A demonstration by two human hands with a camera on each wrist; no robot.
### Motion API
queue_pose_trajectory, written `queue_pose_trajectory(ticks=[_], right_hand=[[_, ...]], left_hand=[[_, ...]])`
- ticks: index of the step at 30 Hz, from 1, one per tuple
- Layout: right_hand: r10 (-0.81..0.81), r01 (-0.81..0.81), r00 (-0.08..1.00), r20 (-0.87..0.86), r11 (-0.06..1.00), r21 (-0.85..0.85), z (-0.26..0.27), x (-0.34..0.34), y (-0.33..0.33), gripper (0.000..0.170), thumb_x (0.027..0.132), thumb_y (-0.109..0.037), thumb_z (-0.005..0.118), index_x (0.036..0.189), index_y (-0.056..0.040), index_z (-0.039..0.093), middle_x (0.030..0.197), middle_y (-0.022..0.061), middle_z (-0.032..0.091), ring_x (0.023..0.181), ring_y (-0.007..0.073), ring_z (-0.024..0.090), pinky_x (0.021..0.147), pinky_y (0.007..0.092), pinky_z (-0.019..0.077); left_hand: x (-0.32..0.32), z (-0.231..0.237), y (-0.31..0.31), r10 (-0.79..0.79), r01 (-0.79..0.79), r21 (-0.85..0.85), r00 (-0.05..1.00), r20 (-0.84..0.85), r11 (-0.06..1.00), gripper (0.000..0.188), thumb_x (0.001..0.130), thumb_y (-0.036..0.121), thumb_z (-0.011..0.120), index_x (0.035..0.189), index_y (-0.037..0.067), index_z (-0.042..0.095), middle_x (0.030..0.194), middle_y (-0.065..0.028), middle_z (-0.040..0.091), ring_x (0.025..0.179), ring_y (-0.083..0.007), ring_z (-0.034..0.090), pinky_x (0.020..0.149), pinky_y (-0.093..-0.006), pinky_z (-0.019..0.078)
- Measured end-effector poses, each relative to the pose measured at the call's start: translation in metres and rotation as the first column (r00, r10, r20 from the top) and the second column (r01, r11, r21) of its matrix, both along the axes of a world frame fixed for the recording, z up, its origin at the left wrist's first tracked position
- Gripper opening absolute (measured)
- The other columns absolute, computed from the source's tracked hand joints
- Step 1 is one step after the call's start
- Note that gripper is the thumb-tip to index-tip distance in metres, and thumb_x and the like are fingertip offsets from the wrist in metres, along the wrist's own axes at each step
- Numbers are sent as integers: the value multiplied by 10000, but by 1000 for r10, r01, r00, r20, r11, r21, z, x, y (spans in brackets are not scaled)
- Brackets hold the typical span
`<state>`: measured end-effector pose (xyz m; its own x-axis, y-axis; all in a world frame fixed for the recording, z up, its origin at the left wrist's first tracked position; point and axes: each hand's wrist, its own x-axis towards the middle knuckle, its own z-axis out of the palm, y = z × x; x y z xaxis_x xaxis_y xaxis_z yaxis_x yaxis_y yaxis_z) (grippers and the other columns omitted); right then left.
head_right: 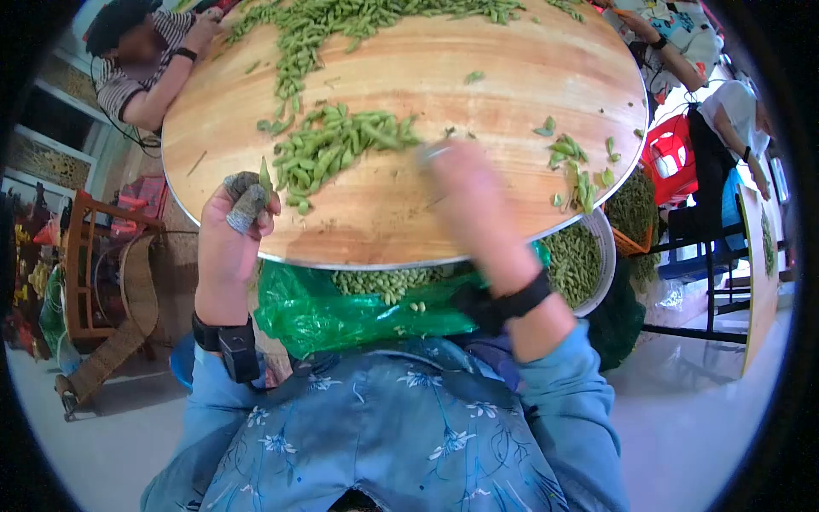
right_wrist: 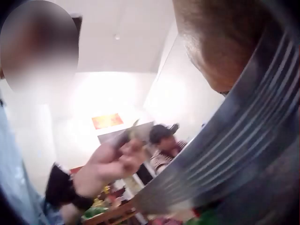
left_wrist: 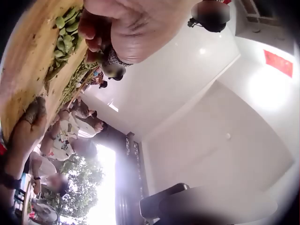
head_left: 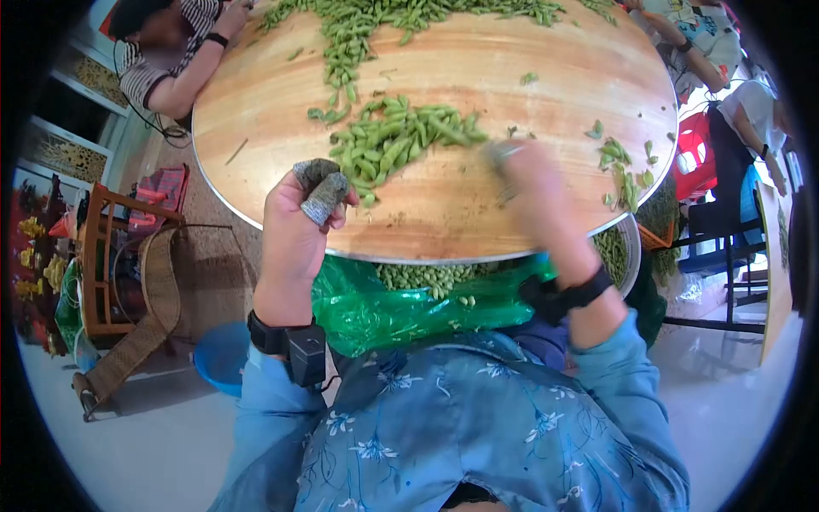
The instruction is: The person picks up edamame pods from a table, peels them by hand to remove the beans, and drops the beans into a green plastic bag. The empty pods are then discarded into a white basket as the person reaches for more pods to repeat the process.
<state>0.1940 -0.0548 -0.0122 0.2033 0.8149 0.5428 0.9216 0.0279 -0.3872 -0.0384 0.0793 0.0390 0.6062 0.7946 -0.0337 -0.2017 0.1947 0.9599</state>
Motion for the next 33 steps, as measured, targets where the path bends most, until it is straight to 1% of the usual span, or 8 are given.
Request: queue_pose_trajectory(ticks=[1,4,8,10,13,20,22,33], right_hand=[[-200,208,978,62,962,-176,-3,30,-11,239,712,12,472,934,-9,556,880,192,530,860,348,494,759,401,408],[-405,406,914,21,912,-63,24,48,-43,267,737,30,508,996,-5,563,878,144,575,833,274,548,753,341,441],[2,61,548,-837,997,42,35,7,-58,294,812,-72,566,1084,30,523,954,58,590,849,109,555,778,242,455],[117,-177,233,-965,981,76,49,-21,-55,323,813,-75,569,1110,32,500,976,62,586,861,110,552,772,237,453],[173,-268,104,-979,953,140,51,-45,-41,281,809,-67,573,1071,24,528,951,55,594,856,106,553,766,235,453],[155,-214,248,-956,972,102,37,-54,-33,204,797,-53,586,988,17,566,920,59,606,833,109,563,749,238,460],[173,-202,186,-967,970,134,36,-53,-33,200,807,-64,577,987,24,564,915,54,604,823,102,562,734,236,463],[140,-312,75,-987,944,110,38,-49,-48,188,842,-99,537,991,15,556,897,9,586,825,72,523,748,223,429]], left_hand=[[-1,-1,-2,6,-7,-19,1000,-7,1000,113,791,55,577,891,25,531,723,-87,587,534,-75,479,471,-171,366],[7,-5,-14,-93,98,-115,994,50,989,119,793,64,575,900,22,543,725,-77,587,580,-85,526,480,-175,375],[31,-5,-36,-274,272,-62,961,-29,960,110,781,45,589,885,23,560,735,-25,581,654,-89,551,535,-181,408],[40,-1,-45,-304,306,9,948,-94,952,111,777,27,590,883,15,558,742,-23,580,665,-88,550,561,-188,423],[45,-3,-57,-365,368,16,925,-103,930,132,771,-11,587,895,-7,543,779,-25,575,700,-82,542,634,-209,455],[41,-10,-64,-279,317,185,938,-204,930,172,780,11,578,940,-3,516,780,-74,582,721,-130,565,644,-243,456],[39,-12,-64,-175,424,605,887,-427,674,180,774,51,565,935,0,503,737,-153,574,702,-261,581,617,-324,453],[37,-14,-65,54,388,840,897,-439,379,219,659,59,576,863,21,508,700,-144,548,675,-326,546,542,-409,422]])
